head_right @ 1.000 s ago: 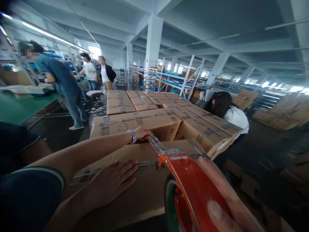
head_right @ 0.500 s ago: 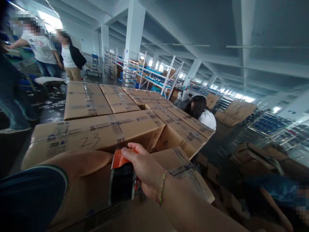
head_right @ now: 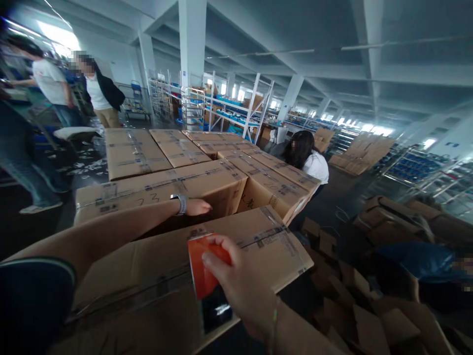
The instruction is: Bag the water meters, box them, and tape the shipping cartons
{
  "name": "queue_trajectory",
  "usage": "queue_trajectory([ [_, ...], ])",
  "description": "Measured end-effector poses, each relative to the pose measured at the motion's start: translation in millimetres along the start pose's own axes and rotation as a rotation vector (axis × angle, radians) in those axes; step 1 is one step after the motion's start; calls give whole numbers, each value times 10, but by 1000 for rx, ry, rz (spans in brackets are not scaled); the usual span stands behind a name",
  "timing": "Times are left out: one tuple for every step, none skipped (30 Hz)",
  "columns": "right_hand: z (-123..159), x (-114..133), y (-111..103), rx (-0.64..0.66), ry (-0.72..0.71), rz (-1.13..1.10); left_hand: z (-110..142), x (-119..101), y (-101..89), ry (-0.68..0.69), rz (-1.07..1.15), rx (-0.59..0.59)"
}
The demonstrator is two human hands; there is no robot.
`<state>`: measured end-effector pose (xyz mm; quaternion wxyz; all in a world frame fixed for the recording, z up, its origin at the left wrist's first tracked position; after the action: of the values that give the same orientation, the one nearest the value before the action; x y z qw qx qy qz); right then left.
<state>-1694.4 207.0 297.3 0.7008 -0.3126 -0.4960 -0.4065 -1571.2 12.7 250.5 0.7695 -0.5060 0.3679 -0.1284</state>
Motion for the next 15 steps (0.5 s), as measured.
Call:
queue_trajectory([
  [220, -109, -30, -30, 6, 57, 111, -100, 11, -21, -8, 11],
  [437, -242, -56, -51, 8, 107, 245, -241, 51, -24, -13, 17],
  [645, -390, -75, -65, 1, 150, 398, -426, 132, 1, -9, 25],
  [836, -546, -86, -78, -14, 184, 565, -649, 263, 61, 5, 47],
  [1006, -704, -86, -88, -35, 207, 740, -894, 446, 147, 26, 95],
  [1154, -857, -77, -102, -56, 222, 916, -1136, 666, 242, 52, 165],
  [1283, -1003, -60, -121, -78, 231, 1081, -1349, 903, 320, 66, 246],
  [1395, -1141, -33, -139, -96, 238, 1223, -1516, 1128, 371, 61, 310],
  [1496, -1274, 1, -163, -113, 241, 1332, -1628, 1323, 388, 31, 350],
  [1588, -1406, 45, -177, -126, 242, 1405, -1691, 1477, 384, -23, 362],
  [1674, -1541, 93, -186, -138, 238, 1446, -1716, 1586, 369, -92, 350],
  [1758, -1683, 141, -197, -145, 230, 1465, -1719, 1660, 354, -168, 326],
  [1839, -1832, 184, -208, -148, 218, 1468, -1712, 1715, 342, -244, 303],
  [1912, -1987, 224, -217, -146, 201, 1461, -1703, 1758, 327, -314, 279],
  [1975, -2143, 260, -222, -140, 181, 1450, -1703, 1798, 315, -376, 250],
])
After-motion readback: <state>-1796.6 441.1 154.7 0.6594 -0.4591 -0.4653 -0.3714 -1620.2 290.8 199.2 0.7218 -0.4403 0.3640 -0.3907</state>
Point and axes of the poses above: each hand's wrist, its own z-axis away from the middle knuckle, its own y-axis out of the palm, x = y × z, the point moved 6 cm from there along -z, towards the middle knuckle, and after that the axes turned 13 degrees about x, right-handed, at the moved point
